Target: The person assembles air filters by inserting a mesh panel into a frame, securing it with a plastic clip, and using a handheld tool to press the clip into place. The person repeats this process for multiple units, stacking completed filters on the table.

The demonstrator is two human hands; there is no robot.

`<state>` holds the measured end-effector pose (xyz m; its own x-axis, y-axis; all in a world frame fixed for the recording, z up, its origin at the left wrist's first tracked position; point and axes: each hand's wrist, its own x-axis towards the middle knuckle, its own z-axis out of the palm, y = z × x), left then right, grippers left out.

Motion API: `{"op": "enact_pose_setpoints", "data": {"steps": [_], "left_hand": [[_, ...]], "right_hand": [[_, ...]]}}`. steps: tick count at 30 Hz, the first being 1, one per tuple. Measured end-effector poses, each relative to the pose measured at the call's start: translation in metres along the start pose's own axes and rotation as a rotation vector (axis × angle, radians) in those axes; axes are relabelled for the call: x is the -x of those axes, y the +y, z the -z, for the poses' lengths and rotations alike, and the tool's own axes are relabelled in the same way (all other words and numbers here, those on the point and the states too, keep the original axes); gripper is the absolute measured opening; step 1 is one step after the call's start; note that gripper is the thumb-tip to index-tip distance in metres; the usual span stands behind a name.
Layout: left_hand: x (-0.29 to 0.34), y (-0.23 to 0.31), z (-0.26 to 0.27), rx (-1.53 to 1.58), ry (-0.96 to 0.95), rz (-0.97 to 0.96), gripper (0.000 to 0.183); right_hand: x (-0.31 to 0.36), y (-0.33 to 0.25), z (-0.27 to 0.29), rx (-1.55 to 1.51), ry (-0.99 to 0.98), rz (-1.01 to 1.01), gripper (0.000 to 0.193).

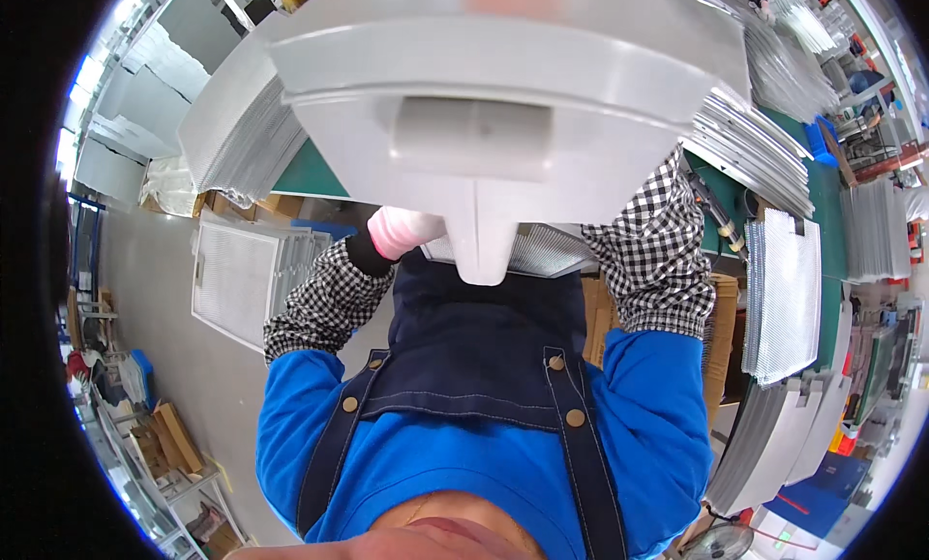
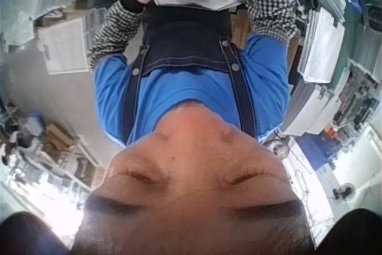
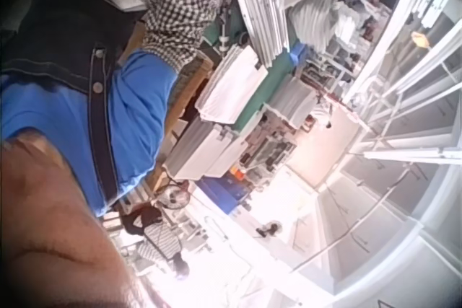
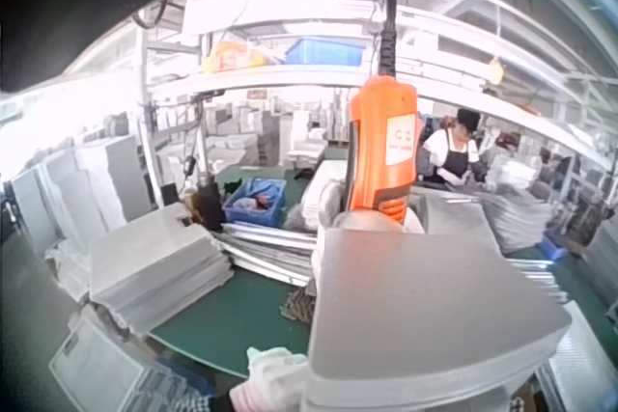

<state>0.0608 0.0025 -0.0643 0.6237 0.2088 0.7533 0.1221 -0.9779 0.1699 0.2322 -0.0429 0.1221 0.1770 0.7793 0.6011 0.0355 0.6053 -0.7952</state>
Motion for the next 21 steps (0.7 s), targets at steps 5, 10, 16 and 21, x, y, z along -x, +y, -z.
{"op": "enact_pose_setpoints", "data": {"steps": [5, 10, 16, 21], "left_hand": [[0.0, 0.006, 0.02, -0.133, -0.056, 0.0, 0.027], [0.017, -0.001, 0.002, -0.21, -0.112, 0.065, 0.046], [0.023, -0.03, 0.012, 0.125, 0.483, 0.454, 0.08], [0.13, -0.015, -0.017, 0.585, 0.16, 1.129, 0.035]], "right_hand": [[0.008, 0.011, 0.007, 0.032, -0.039, 0.014, 0.025], [0.009, 0.043, 0.023, 0.251, -0.096, 0.188, 0.03], [-0.044, 0.024, 0.021, -0.141, 0.019, 0.076, 0.018], [-0.065, -0.002, 0.099, -0.038, -0.177, -0.032, 0.035]]}}
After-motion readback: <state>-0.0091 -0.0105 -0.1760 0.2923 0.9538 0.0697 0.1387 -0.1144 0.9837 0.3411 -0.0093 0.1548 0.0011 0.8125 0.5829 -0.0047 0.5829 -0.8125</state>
